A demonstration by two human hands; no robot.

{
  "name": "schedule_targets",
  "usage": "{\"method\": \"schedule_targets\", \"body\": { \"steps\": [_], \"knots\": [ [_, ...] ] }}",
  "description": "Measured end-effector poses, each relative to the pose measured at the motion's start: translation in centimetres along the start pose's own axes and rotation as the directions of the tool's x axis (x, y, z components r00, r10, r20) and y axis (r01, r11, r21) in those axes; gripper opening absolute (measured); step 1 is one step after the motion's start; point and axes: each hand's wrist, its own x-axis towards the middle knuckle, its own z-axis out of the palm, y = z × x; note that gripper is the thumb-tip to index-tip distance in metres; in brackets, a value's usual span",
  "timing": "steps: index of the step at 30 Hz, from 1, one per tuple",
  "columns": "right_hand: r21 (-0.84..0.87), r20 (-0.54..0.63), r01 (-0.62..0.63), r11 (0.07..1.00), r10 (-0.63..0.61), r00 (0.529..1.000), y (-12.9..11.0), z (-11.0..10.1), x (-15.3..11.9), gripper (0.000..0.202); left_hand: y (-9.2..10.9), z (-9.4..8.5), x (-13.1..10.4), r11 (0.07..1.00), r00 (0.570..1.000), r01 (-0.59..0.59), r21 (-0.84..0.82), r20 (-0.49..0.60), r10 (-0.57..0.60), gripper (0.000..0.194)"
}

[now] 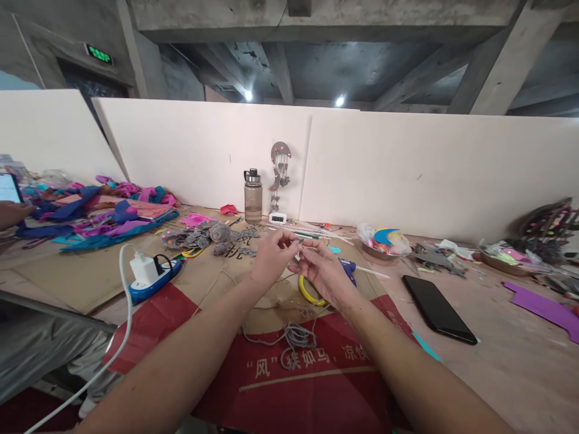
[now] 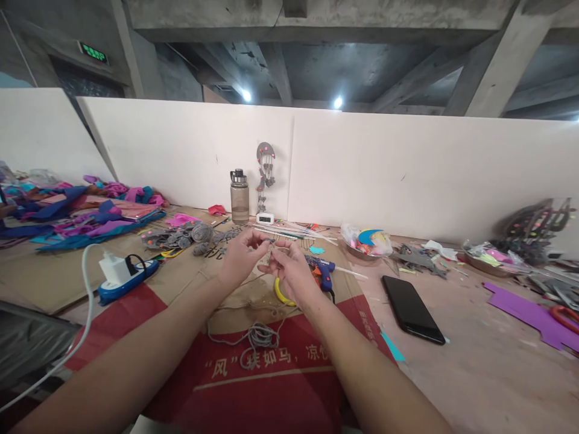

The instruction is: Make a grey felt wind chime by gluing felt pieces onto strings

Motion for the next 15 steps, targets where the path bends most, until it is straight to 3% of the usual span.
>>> {"method": "schedule_targets", "body": {
  "steps": [3, 6, 11, 15],
  "knots": [
    [-0.121, -0.058, 0.076, 0.99, -0.083, 0.995, 0.1, -0.9, 0.3, 0.035, -0.2, 0.3, 0.1, 0.979, 0.989, 0.144, -0.143, 0.066, -0.135, 0.006],
    [-0.37, -0.092, 0.186, 0.91, -0.235, 0.968, 0.3, -1.7, 0.7, 0.024, -0.4, 0.6, 0.2, 0.947, 0.973, 0.216, -0.237, 0.129, -0.19, 0.009],
    [-0.69, -0.074, 0.268, 0.672, -0.434, 0.898, 0.1, -1.8, 0.5, 0.015, -0.4, 0.8, 0.1, 0.926, 0.964, 0.252, -0.282, 0.159, -0.215, 0.011],
    [-0.753, -0.093, 0.235, 0.614, -0.453, 0.887, -0.4, -1.6, 0.2, 0.014, -0.5, 0.9, 0.1, 0.937, 0.97, 0.22, -0.272, 0.164, -0.18, 0.008]
  ]
}}
